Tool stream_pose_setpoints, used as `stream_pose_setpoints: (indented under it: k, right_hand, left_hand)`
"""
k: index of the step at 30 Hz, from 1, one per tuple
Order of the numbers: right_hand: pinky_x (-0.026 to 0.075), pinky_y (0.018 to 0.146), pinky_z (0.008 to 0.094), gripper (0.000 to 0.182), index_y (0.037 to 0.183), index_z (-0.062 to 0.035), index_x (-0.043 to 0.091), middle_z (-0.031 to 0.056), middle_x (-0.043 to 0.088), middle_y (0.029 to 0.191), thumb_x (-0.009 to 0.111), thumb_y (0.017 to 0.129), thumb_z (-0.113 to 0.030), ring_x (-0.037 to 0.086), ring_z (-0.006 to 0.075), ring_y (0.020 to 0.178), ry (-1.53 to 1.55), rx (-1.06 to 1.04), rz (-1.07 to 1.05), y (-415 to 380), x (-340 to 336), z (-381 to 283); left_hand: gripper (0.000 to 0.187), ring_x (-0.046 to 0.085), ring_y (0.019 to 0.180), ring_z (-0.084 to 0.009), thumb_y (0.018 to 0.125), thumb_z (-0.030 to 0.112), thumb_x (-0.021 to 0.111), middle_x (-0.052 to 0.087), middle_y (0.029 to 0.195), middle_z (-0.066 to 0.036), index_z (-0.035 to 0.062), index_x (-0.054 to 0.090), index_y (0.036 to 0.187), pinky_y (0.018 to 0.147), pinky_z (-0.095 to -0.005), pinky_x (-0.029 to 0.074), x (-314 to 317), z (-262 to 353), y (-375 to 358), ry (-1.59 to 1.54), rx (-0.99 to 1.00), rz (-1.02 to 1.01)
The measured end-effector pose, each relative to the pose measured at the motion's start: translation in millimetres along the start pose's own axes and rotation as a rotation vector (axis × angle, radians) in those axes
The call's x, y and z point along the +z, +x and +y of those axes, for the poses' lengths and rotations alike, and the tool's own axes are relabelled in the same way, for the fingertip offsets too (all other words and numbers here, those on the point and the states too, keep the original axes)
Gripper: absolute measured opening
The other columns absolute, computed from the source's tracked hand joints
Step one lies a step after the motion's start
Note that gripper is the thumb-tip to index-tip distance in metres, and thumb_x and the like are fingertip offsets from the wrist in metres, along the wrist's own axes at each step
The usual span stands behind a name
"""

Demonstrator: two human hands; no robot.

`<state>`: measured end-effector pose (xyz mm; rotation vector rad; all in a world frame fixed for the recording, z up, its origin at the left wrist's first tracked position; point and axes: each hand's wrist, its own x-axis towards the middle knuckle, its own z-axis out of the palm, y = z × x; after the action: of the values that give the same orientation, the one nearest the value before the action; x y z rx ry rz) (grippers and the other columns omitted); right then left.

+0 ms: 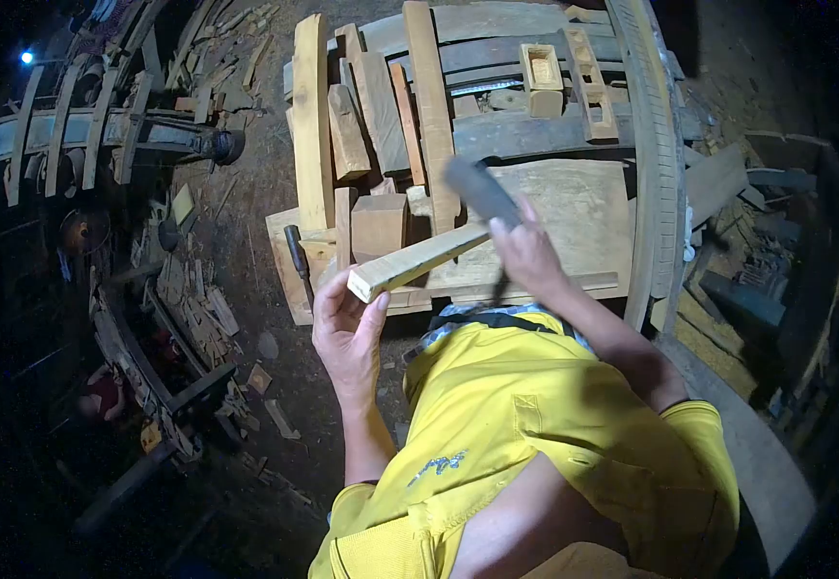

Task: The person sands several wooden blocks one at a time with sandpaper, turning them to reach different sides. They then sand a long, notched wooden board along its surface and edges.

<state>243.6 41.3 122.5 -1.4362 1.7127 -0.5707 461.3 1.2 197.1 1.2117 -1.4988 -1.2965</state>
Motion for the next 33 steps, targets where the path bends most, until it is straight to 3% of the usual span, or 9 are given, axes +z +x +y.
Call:
stream_pose_setpoints:
  k: [2,7,12,18,20,22,24,31,33]
  right_hand:
    - [0.028,0.095,0.0597,0.021,0.059,-0.0024,0.05,0.0253,0.054,0.099,0.047,0.079,-0.008,0.054,0.0304,0.098,-0.142,-0.639,0.528,-5,3,-40]
    - [0.027,0.097,0.0562,0.005,0.071,-0.0029,0.053,0.0211,0.049,0.118,0.053,0.073,-0.007,0.053,0.0342,0.102,0.04,-0.814,0.324,-11,14,-60]
    - [0.027,0.099,0.0521,0.016,0.088,0.0042,0.053,0.0221,0.05,0.115,0.048,0.079,-0.008,0.051,0.0357,0.103,-0.47,-0.49,0.05,1,38,13]
    - [0.026,0.1,0.0485,0.019,0.09,0.0042,0.052,0.0228,0.053,0.105,0.042,0.085,-0.012,0.049,0.0364,0.103,0.134,-0.48,0.33,-14,33,2]
    - [0.029,0.096,0.049,0.018,0.088,0.0019,0.057,0.0195,0.056,0.106,0.045,0.082,-0.01,0.05,0.0278,0.106,-0.393,-0.383,0.325,-3,56,55]
    - [0.036,0.084,0.0498,0.024,0.099,-0.0016,0.057,0.018,0.057,0.106,0.042,0.085,-0.015,0.055,0.0292,0.094,-0.492,0.083,-0.033,11,80,130]
    - [0.03,0.091,0.0508,0.034,0.082,0.0042,0.061,0.0221,0.055,0.107,0.039,0.088,-0.021,0.054,0.0326,0.096,-0.064,0.402,0.248,0,85,170]
    - [0.024,0.098,0.0493,0.043,0.068,0.0076,0.058,0.0279,0.055,0.1,0.038,0.089,-0.025,0.052,0.0361,0.098,-0.161,0.139,0.368,-1,71,147]
    - [0.026,0.097,0.0469,0.043,0.067,0.0067,0.056,0.0259,0.055,0.068,0.037,0.089,-0.025,0.056,0.0383,0.078,-0.037,0.105,0.278,5,46,88]
  left_hand:
    - [0.042,0.053,0.099,-0.017,0.075,-0.007,0.061,0.052,0.106,-0.01,0.0011,0.047,0.113,0.087,-0.0297,0.044,2,1,-1,-0.009,0.01,-0.006]
    - [0.04,0.053,0.099,-0.0172,0.073,-0.008,0.062,0.053,0.106,-0.01,-0.0003,0.048,0.11,0.088,-0.0292,0.043,1,-2,-7,-0.08,0.076,-0.009]
    - [0.037,0.053,0.1,-0.0179,0.073,-0.008,0.062,0.054,0.107,-0.01,-0.0004,0.05,0.108,0.088,-0.0296,0.043,-11,-6,-7,-0.008,0.016,0.016]
    - [0.038,0.054,0.099,-0.0183,0.074,-0.007,0.061,0.053,0.108,-0.011,0.0,0.049,0.109,0.088,-0.03,0.043,-6,-5,-3,-0.02,0.016,0.001]
    - [0.038,0.054,0.099,-0.0184,0.075,-0.007,0.061,0.053,0.109,-0.011,0.0002,0.048,0.11,0.088,-0.0301,0.044,-9,-8,-1,-0.027,0.001,0.008]
    - [0.04,0.054,0.097,-0.0183,0.077,-0.003,0.06,0.052,0.108,-0.011,0.0008,0.046,0.115,0.084,-0.0303,0.046,-15,-15,3,-0.007,-0.03,0.041]
    - [0.041,0.054,0.096,-0.0181,0.079,-0.001,0.059,0.052,0.108,-0.011,0.0012,0.046,0.117,0.083,-0.0304,0.048,-10,-10,5,-0.054,-0.087,0.086]
    - [0.042,0.054,0.096,-0.0181,0.08,0.001,0.058,0.055,0.106,-0.013,0.0023,0.043,0.12,0.082,-0.0309,0.047,-2,-5,6,-0.096,-0.095,0.128]
    - [0.04,0.054,0.096,-0.0182,0.08,0.0,0.058,0.056,0.105,-0.014,0.0024,0.044,0.117,0.084,-0.0308,0.046,-2,-5,3,-0.064,-0.031,0.078]
